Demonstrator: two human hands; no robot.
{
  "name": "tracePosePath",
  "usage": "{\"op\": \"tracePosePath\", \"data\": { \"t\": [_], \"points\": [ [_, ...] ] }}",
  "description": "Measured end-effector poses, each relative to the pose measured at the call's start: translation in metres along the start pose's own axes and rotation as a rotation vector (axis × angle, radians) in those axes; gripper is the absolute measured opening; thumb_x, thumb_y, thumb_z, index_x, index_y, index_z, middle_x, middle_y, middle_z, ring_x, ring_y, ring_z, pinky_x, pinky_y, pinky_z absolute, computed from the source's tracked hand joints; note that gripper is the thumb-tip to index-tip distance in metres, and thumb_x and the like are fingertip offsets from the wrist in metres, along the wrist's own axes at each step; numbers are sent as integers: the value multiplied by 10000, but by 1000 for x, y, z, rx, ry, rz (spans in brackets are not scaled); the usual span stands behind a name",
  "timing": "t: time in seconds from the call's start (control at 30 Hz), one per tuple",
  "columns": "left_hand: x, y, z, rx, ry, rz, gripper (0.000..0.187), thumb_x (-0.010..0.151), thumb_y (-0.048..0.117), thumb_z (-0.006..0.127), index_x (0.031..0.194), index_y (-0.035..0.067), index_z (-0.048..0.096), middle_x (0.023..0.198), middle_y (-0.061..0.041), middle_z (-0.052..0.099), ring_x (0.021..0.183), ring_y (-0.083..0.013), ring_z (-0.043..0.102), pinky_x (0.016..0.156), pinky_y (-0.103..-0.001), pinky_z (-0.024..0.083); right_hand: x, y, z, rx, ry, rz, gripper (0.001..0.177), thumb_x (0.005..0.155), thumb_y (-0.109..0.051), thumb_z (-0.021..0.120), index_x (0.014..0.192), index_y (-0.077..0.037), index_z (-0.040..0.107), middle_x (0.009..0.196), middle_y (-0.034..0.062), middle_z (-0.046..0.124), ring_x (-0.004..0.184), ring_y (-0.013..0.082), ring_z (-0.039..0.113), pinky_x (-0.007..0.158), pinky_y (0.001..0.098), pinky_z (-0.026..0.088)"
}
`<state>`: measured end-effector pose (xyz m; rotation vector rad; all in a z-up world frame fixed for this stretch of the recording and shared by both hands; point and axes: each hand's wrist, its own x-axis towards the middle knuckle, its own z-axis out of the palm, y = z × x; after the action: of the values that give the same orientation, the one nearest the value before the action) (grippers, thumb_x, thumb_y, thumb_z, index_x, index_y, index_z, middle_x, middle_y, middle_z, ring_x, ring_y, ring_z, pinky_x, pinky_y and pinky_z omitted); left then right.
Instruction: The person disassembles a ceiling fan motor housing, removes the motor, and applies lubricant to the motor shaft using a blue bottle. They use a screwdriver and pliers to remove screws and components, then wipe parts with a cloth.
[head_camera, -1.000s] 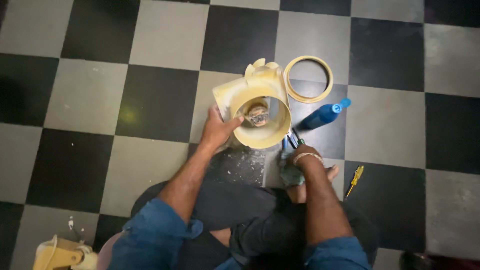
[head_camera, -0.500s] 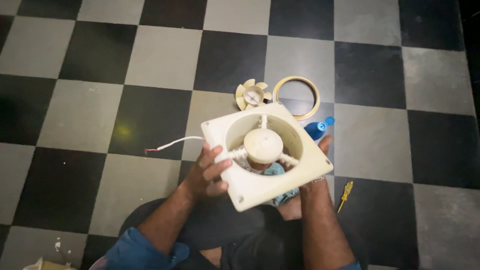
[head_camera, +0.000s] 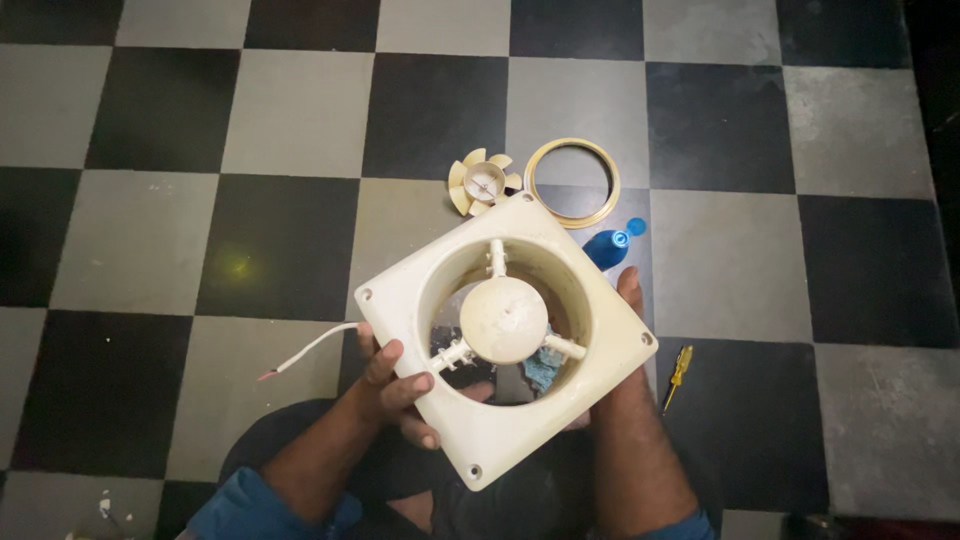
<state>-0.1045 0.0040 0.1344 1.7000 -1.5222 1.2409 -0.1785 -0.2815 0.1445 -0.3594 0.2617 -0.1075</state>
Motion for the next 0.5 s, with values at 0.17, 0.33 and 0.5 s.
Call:
{"op": "tracePosePath", "data": {
  "t": [0.17,0.33,0.5],
  "points": [
    [1,-9,4,-128,77,-115,915,993,485,714,1635,357,75,1350,-67,425,1321,-359,442,1193,-731,169,11,0,0,0,13,9,978,922,-788,359,1535,-30,436,1506,194,530,1323,356,573,1129,493,450],
    [-2,-14,-6,-166,26,-112,677,1083,400,550,1619,364,137,1322,-80,440,1289,-350,472,1200,-736,182,17,1,1,-7,12,25,978,922,-787,362,1534,-27,434,1502,198,532,1321,359,574,1128,494,451],
    [-4,-16,-9,-179,4,-114,628,1082,409,531,1599,351,178,1333,-87,440,1291,-348,479,1190,-740,196,19,3,-2,-8,32,29,979,923,-786,365,1534,-23,432,1498,202,534,1319,362,574,1127,495,452]
  ]
}}
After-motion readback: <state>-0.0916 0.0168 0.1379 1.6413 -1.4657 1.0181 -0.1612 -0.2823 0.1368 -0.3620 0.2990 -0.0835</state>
